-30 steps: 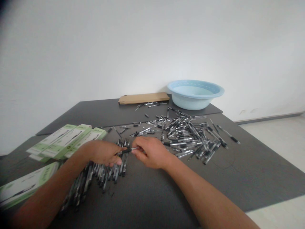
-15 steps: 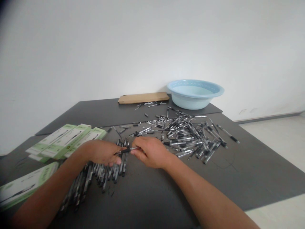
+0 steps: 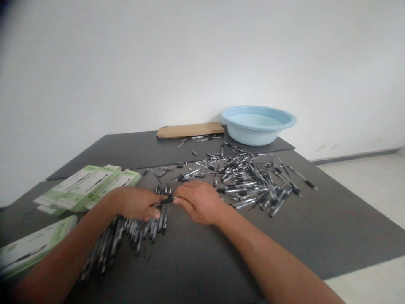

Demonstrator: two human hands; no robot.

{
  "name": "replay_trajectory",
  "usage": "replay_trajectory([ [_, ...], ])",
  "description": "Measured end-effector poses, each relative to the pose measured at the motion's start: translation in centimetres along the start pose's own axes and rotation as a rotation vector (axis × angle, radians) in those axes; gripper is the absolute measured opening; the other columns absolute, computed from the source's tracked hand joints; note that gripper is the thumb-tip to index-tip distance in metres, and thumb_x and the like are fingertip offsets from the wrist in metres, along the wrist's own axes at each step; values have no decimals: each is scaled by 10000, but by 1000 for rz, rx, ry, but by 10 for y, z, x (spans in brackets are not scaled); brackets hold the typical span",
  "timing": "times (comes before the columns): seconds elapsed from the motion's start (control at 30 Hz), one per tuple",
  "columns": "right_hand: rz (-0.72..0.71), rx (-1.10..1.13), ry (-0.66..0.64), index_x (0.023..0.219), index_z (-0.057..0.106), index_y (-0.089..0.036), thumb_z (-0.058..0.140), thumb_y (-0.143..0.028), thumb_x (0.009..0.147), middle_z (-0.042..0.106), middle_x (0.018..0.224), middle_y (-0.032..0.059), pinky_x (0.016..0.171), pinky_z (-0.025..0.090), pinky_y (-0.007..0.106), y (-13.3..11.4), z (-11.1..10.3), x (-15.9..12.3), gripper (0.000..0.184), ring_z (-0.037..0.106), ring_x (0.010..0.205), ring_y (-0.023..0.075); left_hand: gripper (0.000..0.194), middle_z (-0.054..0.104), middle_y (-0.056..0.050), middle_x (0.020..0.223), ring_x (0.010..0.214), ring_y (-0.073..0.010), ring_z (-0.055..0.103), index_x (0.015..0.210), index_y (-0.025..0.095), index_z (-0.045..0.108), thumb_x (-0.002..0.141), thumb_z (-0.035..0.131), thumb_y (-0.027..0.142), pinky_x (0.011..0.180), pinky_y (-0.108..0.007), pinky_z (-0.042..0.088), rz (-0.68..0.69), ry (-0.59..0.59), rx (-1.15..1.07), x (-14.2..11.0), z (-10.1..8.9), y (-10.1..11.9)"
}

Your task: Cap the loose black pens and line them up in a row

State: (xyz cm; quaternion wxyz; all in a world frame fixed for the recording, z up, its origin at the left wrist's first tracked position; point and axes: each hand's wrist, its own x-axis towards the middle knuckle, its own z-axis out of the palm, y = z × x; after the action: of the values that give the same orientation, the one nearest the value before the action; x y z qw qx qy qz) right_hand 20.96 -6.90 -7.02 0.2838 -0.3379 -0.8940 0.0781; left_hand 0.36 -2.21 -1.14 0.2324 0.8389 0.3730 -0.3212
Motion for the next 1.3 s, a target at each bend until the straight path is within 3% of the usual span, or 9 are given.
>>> replay_trajectory([
  [0.37, 22, -75, 27, 965, 536, -185, 371, -362, 967, 621, 826, 50, 696, 346, 281, -1, 10, -3, 242, 539, 766, 181, 283, 747, -56, 833, 741, -205, 671, 1069, 183, 590, 884, 457, 353, 606, -237, 456, -8, 12, -3, -4, -2, 3],
  [0.83, -2, -11, -7, 901, 592, -182, 430, -376, 952, 655, 800, 47, 708, 374, 263, 3, 1, -1, 258, 585, 781, 170, 331, 746, -95, 873, 775, -231, 678, 1143, 151, 592, 890, 470, 327, 619, -256, 458, -28, 10, 23, -10, -4, 10],
  [0.93, 127, 6, 26, 1069, 557, -198, 532, -423, 893, 676, 876, 36, 671, 389, 245, 19, -15, -4, 287, 605, 766, 165, 370, 746, -95, 872, 774, -217, 678, 1209, 133, 559, 903, 454, 311, 611, -247, 458, -16, 15, -23, -15, -5, 8],
  [1.1, 622, -239, 263, 1016, 565, -196, 462, -341, 920, 677, 817, 38, 647, 379, 248, 77, -41, -17, 202, 605, 711, 165, 480, 748, -92, 881, 808, -231, 675, 1318, 117, 491, 888, 470, 331, 613, -262, 460, -66, 46, -1, -17, -6, 8],
  [1.2, 840, -363, 96, 986, 582, -196, 462, -337, 912, 686, 875, 60, 656, 370, 256, 105, -44, -24, 199, 612, 783, 184, 541, 747, -99, 902, 825, -236, 673, 1367, 111, 441, 888, 468, 361, 624, -267, 463, -57, 21, 31, -15, -6, 11],
  [1.3, 877, -364, -33, 902, 619, -195, 504, -330, 883, 694, 857, 65, 661, 369, 258, 114, -37, -27, 179, 616, 804, 193, 552, 745, -100, 917, 838, -232, 671, 1375, 105, 428, 892, 459, 370, 640, -264, 465, -46, 15, 30, -14, -6, 12],
])
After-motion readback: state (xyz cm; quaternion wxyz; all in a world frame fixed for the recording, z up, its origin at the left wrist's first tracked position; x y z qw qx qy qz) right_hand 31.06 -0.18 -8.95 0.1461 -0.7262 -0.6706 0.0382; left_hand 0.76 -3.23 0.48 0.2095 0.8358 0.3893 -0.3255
